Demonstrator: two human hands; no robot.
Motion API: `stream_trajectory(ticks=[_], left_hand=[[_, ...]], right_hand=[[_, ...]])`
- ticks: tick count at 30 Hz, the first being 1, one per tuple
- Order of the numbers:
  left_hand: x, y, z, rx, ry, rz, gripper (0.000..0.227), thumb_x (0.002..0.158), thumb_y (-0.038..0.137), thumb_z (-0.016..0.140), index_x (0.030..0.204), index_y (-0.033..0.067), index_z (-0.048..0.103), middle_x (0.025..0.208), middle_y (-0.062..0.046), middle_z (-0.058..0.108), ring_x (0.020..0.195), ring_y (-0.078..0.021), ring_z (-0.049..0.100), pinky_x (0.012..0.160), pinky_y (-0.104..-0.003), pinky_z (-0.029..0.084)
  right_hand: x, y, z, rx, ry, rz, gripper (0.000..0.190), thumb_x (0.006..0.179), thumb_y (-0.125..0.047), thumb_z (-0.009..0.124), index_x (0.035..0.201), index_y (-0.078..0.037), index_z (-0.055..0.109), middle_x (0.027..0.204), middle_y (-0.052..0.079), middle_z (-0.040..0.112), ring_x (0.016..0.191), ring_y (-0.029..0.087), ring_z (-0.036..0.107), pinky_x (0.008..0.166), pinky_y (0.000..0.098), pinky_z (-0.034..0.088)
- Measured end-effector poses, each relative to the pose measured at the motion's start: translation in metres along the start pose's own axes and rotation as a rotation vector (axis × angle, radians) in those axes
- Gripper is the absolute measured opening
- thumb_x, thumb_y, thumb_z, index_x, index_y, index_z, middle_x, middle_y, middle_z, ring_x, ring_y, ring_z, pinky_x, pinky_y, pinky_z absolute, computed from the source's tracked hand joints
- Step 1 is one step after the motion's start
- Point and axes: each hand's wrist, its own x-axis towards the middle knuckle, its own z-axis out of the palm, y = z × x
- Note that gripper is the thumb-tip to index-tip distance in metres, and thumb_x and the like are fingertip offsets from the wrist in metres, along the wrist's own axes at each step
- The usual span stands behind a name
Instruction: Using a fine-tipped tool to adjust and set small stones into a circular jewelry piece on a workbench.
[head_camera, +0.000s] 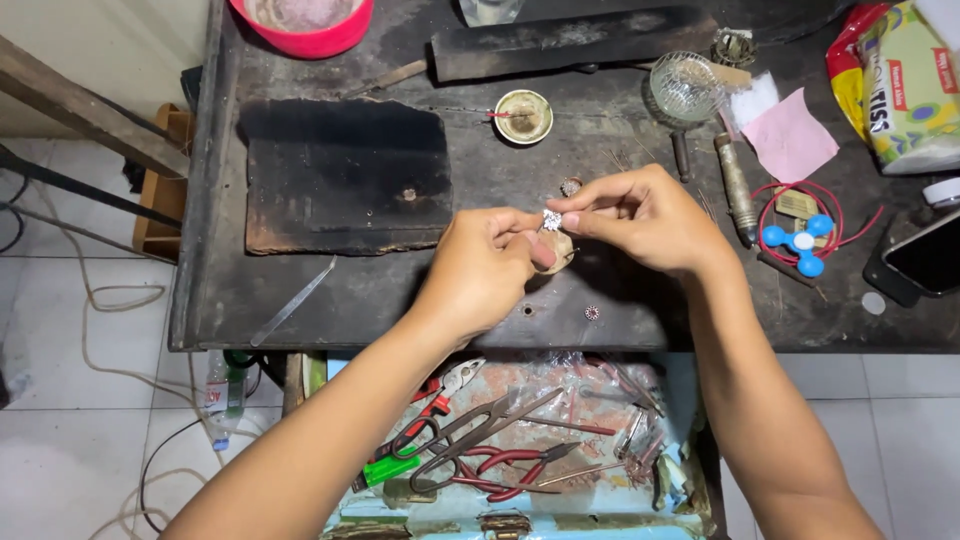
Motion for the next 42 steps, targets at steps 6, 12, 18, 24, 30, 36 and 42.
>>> stream_trajectory(ticks=[6,12,18,24,30,36,42], left_hand=[[0.004,-0.005,-0.002,0.068,-0.034,0.061,0.028,0.095,0.007,0.055,0.114,0.0026,0.076,0.076,-0.005,0.079,0.067,-0.0078,0.072,0.066,-0.024,0.060],[0.007,-0.006,-0.006,0.108,-0.046,0.087,0.028,0.094,0.008,0.057,0.112,0.0037,0.077,0.073,-0.003,0.078,0.067,-0.0069,0.073,0.067,-0.023,0.060],[0.015,-0.017,-0.007,0.078,-0.062,0.127,0.027,0.093,0.007,0.058,0.113,0.0018,0.076,0.074,-0.006,0.078,0.071,-0.0092,0.074,0.069,-0.025,0.060],[0.013,-0.017,-0.008,0.058,-0.087,0.137,0.028,0.092,0.006,0.057,0.112,0.0037,0.077,0.071,-0.004,0.077,0.067,-0.0061,0.072,0.069,-0.023,0.059],[0.016,-0.015,-0.011,0.104,-0.088,0.159,0.027,0.091,0.007,0.059,0.111,0.0047,0.078,0.071,-0.004,0.077,0.069,-0.0079,0.075,0.069,-0.025,0.060],[0.020,-0.017,-0.011,0.137,-0.088,0.158,0.025,0.091,0.008,0.060,0.107,0.0077,0.079,0.068,-0.003,0.076,0.066,-0.0076,0.073,0.065,-0.023,0.058],[0.020,-0.019,-0.012,0.115,-0.108,0.138,0.025,0.091,0.007,0.060,0.107,0.0061,0.079,0.070,-0.005,0.076,0.067,-0.0074,0.072,0.067,-0.024,0.058]], right_hand=[[0.002,-0.002,0.007,0.061,0.031,-0.049,0.011,0.086,0.003,0.079,0.098,0.001,0.078,0.077,0.012,0.076,0.073,0.010,0.071,0.065,0.0280,0.063],[-0.001,-0.006,0.005,0.031,0.002,-0.050,0.011,0.086,0.002,0.079,0.097,-0.001,0.078,0.077,0.012,0.076,0.075,0.011,0.071,0.064,0.0290,0.062],[0.000,-0.006,0.006,0.030,0.012,-0.045,0.013,0.087,0.003,0.079,0.099,0.000,0.078,0.078,0.011,0.075,0.077,0.011,0.070,0.066,0.0302,0.062],[0.000,-0.004,0.005,0.021,0.004,-0.048,0.014,0.087,0.002,0.080,0.100,0.000,0.078,0.079,0.012,0.075,0.078,0.012,0.071,0.067,0.0297,0.062],[-0.001,0.007,0.003,0.041,0.013,-0.042,0.014,0.087,0.003,0.079,0.101,0.001,0.077,0.080,0.013,0.076,0.080,0.012,0.071,0.067,0.0298,0.062],[-0.002,0.006,0.005,0.063,0.028,-0.046,0.015,0.087,0.002,0.080,0.102,0.001,0.077,0.081,0.012,0.075,0.081,0.012,0.071,0.068,0.0296,0.062],[0.000,0.009,0.006,0.094,0.034,-0.052,0.015,0.086,0.003,0.080,0.101,0.003,0.076,0.080,0.014,0.075,0.080,0.013,0.072,0.067,0.0298,0.063]])
